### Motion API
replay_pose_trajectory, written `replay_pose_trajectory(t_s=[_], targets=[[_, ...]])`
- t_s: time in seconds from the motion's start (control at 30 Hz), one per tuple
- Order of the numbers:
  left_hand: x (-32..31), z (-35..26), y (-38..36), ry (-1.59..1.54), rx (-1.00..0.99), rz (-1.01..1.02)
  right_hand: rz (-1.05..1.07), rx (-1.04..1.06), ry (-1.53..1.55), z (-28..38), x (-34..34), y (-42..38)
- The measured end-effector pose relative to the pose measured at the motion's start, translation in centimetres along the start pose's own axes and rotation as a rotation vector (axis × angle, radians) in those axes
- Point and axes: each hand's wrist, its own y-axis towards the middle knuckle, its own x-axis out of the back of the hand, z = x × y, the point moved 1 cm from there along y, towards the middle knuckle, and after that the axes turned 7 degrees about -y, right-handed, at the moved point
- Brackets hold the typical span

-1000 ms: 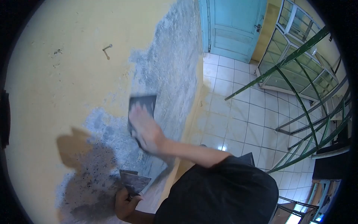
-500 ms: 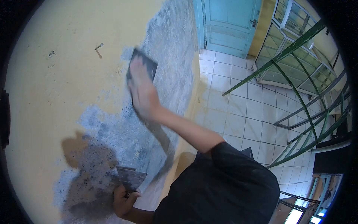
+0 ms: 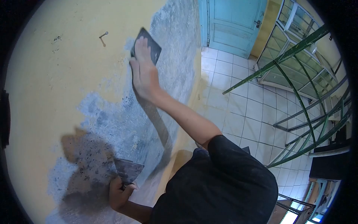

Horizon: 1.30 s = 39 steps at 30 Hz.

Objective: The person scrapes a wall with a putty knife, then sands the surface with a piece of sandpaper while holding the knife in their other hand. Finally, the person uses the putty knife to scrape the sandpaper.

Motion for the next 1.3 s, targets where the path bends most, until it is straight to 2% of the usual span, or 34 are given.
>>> replay_pose_trajectory(t_s=[0.03,0.1,0.13,0.2,0.27,0.33,0.43,0.5,0.6,0.7,0.8,0.9,0.97,1.03,1.1,1.2,1.23,1.3], targets=[[0.2,0.1,-0.1,-0.001,-0.003,-0.005,-0.013,-0.024,0.032,1.3,-0.3,-2.1],[0.3,0.1,0.0,0.059,-0.018,0.032,0.089,0.111,0.027,2.7,-0.3,-9.3],[0.3,0.1,0.1,0.061,-0.02,0.032,0.086,0.112,0.028,2.9,-0.1,-11.0],[0.2,0.1,0.1,0.063,-0.01,0.002,0.209,0.241,0.074,3.1,0.4,-12.8],[-0.2,-0.5,0.1,0.032,-0.026,0.009,0.153,0.298,0.031,0.1,0.0,-7.7],[-0.5,-1.4,0.3,-0.006,-0.048,0.015,0.033,0.054,-0.007,-0.1,0.2,-1.3],[-0.4,-1.8,0.2,-0.083,0.034,0.03,0.042,0.031,0.003,2.8,0.4,-5.5],[-0.1,-1.5,0.2,0.012,0.04,0.037,0.168,0.132,0.113,4.8,1.0,-11.9],[-0.6,-1.8,0.5,-0.03,-0.055,0.004,0.151,0.208,0.101,3.7,0.4,-12.0],[-0.4,-2.0,0.2,-0.061,0.088,0.02,0.006,0.053,0.01,1.1,0.2,-2.9],[-0.4,-2.3,0.2,-0.071,0.106,0.039,-0.013,-0.029,0.032,1.1,0.3,-1.3],[-0.2,-1.6,0.4,0.005,0.07,0.037,0.147,0.099,0.056,4.2,0.9,-10.6],[-0.7,-2.3,0.6,-0.014,0.036,0.021,0.163,0.166,0.074,3.8,0.9,-13.2],[-0.8,-2.6,0.5,-0.035,0.018,0.006,0.151,0.205,0.034,3.0,0.7,-11.0],[-0.7,-2.7,0.5,-0.084,0.11,0.021,0.033,0.075,-0.001,1.1,0.3,-5.2],[-0.4,-2.5,0.5,-0.039,0.084,0.05,-0.005,0.016,-0.028,-0.5,-0.1,-1.6],[-0.3,-2.4,0.4,-0.039,0.085,0.044,-0.008,-0.013,-0.004,0.7,-0.1,-3.2],[-0.4,-2.2,0.5,-0.071,0.09,0.052,0.118,0.078,0.02,2.9,0.5,-9.2]])
